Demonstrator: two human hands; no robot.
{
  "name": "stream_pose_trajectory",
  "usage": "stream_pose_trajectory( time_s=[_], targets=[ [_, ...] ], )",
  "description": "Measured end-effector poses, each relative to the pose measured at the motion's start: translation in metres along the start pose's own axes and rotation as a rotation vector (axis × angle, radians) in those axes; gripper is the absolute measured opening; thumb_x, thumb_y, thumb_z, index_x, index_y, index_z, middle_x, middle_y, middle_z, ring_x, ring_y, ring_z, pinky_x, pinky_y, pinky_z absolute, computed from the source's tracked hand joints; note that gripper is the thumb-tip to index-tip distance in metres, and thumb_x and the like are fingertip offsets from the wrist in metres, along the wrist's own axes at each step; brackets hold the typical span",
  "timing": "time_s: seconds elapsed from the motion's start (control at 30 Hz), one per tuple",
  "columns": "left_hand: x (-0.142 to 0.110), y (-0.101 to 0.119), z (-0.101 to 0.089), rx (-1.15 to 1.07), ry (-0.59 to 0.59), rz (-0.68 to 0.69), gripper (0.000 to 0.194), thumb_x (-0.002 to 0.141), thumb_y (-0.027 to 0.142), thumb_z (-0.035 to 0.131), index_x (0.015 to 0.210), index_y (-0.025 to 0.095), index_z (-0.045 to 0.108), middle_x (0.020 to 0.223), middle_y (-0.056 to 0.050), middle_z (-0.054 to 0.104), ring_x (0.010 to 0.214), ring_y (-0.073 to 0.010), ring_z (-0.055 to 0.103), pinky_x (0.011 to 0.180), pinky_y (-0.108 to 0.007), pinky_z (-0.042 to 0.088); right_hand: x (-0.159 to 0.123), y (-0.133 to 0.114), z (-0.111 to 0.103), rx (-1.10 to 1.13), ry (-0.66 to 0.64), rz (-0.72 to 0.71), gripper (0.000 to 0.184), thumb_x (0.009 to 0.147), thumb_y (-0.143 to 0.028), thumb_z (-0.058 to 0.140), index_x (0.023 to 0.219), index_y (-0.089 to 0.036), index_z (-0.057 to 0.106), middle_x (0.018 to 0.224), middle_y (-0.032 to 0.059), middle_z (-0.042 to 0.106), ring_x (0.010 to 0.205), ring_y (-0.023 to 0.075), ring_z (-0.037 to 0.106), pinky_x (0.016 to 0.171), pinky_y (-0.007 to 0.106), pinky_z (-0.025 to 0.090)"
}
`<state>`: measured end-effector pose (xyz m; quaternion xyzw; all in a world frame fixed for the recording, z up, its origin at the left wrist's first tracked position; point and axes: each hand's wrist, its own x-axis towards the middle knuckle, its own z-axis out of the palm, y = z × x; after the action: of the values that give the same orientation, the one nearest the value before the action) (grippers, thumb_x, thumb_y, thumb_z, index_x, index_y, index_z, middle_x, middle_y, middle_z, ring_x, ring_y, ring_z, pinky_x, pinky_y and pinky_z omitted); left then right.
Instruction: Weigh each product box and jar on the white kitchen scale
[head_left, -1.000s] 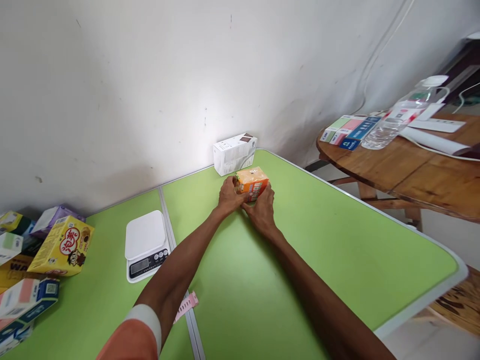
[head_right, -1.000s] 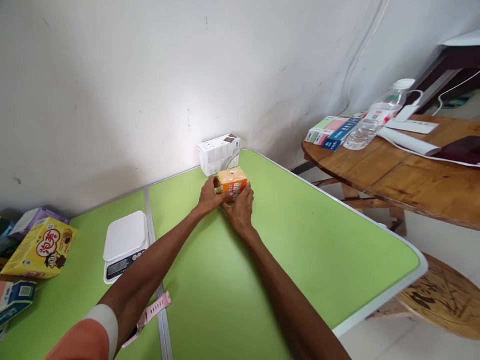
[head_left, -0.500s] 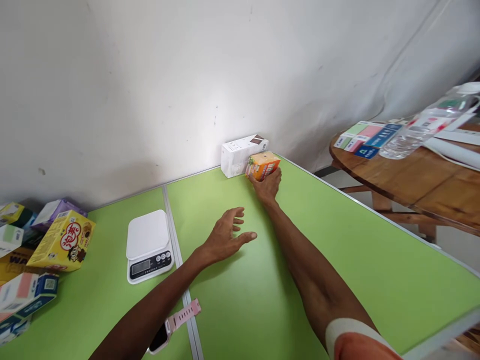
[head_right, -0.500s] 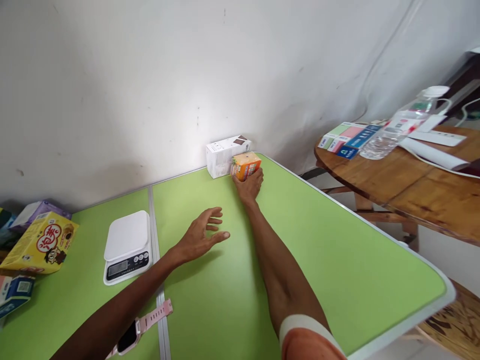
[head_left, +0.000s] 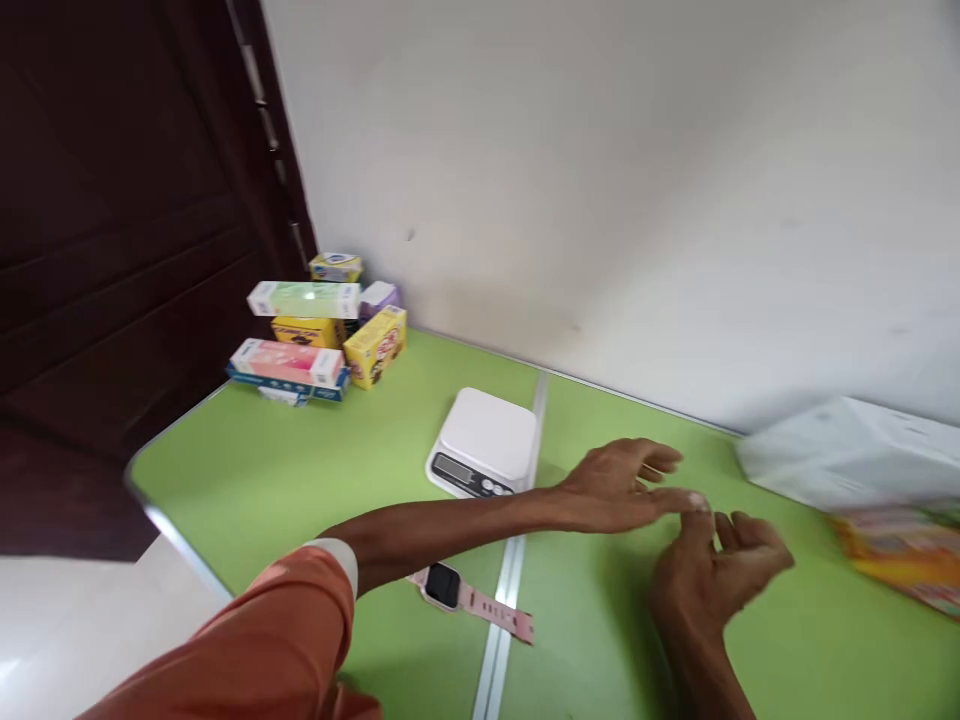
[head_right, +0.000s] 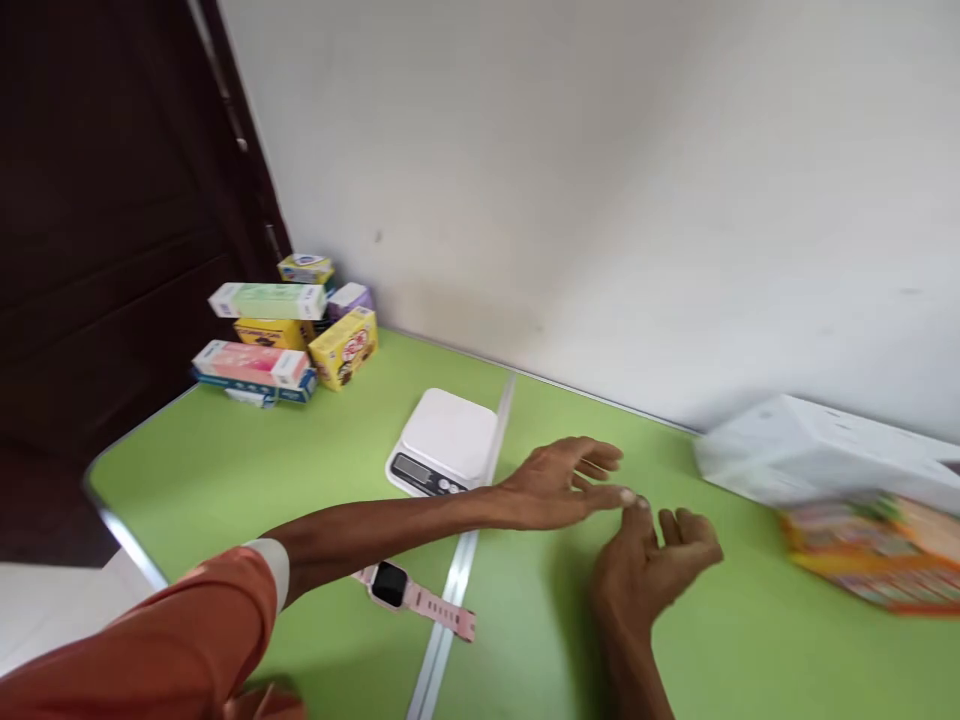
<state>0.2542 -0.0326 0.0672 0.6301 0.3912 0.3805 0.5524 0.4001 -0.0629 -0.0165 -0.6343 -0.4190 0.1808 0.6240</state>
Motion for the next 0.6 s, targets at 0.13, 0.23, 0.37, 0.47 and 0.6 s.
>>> stream_pose_trajectory(
  time_s=[0.13,0.23,0.37,0.47,0.6],
  targets=[
    [-0.06,0.009,-0.072,0.061,0.129,0.243,0.052,0.097,0.044,0.078,0.142,0.021,0.066,0.139,-0.016,0.072,0.121,-0.0277,0.074,0.099,-0.045,0.065,-0.056,-0.071,0.043,0.111,-0.233,-0.125,0.055,0.101,-0.058,0.068,0.143,-0.025,0.057,0.146,0.0165,0.063,0.14,0.0404,0.062,0.117,0.072,0.05],
    [-0.125,0.009,-0.144,0.314,0.485,0.413,0.05,0.101,0.046,0.072,0.144,0.022,0.063,0.136,-0.015,0.07,0.12,-0.0264,0.072,0.1,-0.043,0.063,-0.084,-0.102,0.073,0.123,-0.464,-0.187,0.053,0.101,-0.057,0.068,0.14,-0.022,0.062,0.133,0.016,0.074,0.12,0.0343,0.075,0.106,0.064,0.06],
    [-0.209,-0.003,-0.248,0.693,1.107,0.393,0.063,0.099,0.055,0.071,0.15,0.021,0.055,0.149,-0.018,0.061,0.139,-0.0309,0.06,0.114,-0.047,0.054,-0.124,-0.112,0.12,0.127,-0.811,-0.257,0.042,0.103,-0.055,0.064,0.131,-0.024,0.068,0.121,0.0136,0.079,0.106,0.0297,0.079,0.093,0.051,0.067],
    [-0.257,-0.014,-0.314,0.798,1.447,0.295,0.073,0.1,0.062,0.067,0.156,0.019,0.049,0.159,-0.021,0.052,0.15,-0.033,0.05,0.126,-0.051,0.043,-0.156,-0.12,0.166,0.156,-0.976,-0.328,0.041,0.103,-0.053,0.063,0.134,-0.025,0.067,0.126,0.0148,0.078,0.112,0.0313,0.077,0.09,0.049,0.068],
    [-0.287,-0.026,-0.371,0.674,1.431,0.129,0.079,0.102,0.069,0.058,0.162,0.019,0.044,0.16,-0.022,0.055,0.153,-0.0341,0.049,0.13,-0.054,0.036,-0.184,-0.143,0.23,0.2,-1.028,-0.378,0.058,0.1,-0.05,0.065,0.151,-0.026,0.055,0.146,0.0177,0.068,0.131,0.0354,0.068,0.097,0.053,0.064]
  ],
)
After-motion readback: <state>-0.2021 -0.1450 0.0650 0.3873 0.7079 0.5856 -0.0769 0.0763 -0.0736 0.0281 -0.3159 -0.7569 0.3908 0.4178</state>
